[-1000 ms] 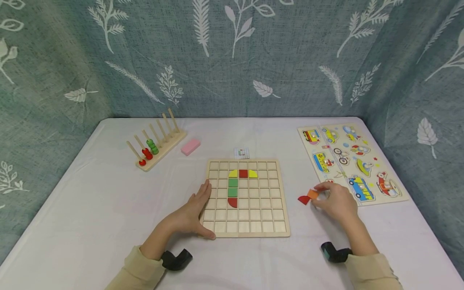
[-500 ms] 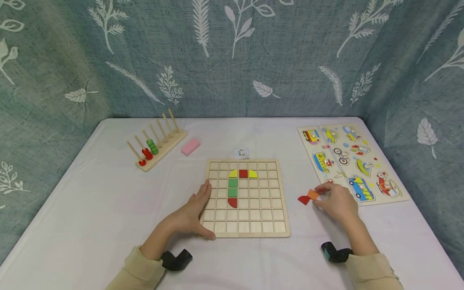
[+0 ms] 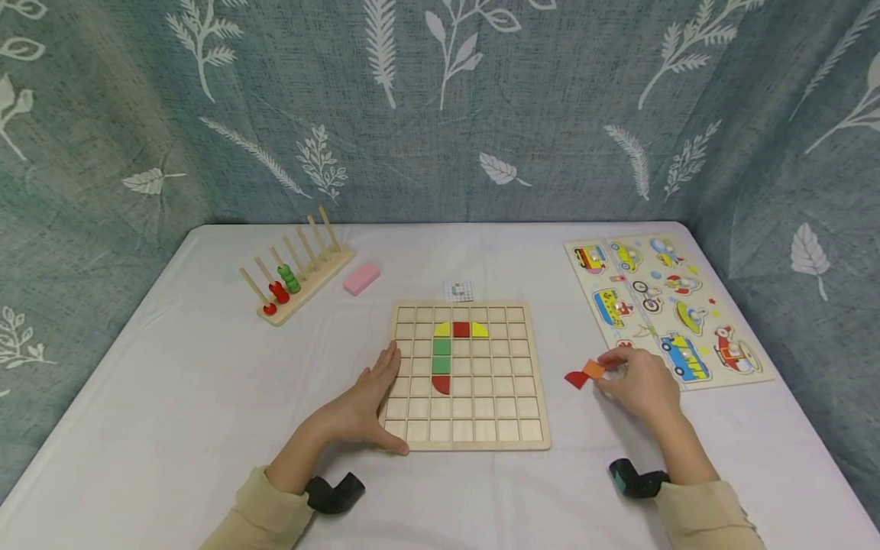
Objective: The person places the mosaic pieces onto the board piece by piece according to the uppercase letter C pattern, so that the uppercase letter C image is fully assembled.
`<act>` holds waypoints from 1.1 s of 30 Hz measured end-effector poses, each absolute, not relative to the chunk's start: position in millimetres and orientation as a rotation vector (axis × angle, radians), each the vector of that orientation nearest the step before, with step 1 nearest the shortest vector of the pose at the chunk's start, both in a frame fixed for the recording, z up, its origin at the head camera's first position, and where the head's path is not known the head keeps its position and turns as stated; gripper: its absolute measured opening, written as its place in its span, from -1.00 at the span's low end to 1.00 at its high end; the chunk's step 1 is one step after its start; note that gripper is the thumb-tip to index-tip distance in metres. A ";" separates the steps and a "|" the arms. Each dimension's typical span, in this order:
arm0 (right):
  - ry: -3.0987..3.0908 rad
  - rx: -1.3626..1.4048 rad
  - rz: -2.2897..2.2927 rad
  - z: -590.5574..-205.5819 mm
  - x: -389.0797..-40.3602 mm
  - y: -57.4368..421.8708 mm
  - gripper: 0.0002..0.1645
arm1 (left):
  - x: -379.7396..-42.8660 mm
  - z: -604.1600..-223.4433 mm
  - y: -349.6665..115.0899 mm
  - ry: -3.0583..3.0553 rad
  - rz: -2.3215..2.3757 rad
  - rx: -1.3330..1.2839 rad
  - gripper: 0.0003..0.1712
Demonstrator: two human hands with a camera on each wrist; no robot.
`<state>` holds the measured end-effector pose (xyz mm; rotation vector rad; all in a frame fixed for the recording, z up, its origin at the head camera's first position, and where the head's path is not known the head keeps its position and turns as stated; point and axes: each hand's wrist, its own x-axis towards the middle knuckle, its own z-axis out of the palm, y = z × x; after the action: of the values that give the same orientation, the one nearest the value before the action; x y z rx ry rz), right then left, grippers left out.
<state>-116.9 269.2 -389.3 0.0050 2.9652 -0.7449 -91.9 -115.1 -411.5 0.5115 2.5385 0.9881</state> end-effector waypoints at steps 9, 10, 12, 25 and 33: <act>2.964 0.022 -0.761 -385.4 -115.5 269.7 -0.58 | -91.4 -410.9 -114.7 2.539 0.995 0.516 0.54; 2.967 0.020 -0.758 -385.2 -115.5 270.0 -0.59 | -91.3 -410.9 -114.8 2.539 0.994 0.515 0.54; 2.970 0.016 -0.759 -384.7 -115.3 270.2 -0.59 | -91.5 -411.2 -115.0 2.538 0.994 0.517 0.54; 2.983 0.012 -0.775 -381.3 -113.3 263.8 -0.58 | -92.0 -411.0 -115.3 2.529 0.991 0.511 0.54; 2.975 0.012 -0.788 -382.8 -114.2 258.3 -0.59 | -92.3 -411.1 -115.6 2.525 0.988 0.515 0.54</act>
<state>-114.2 258.3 -382.8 0.0125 2.9753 -0.7876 -92.3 -115.6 -411.1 0.5150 2.5254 0.9883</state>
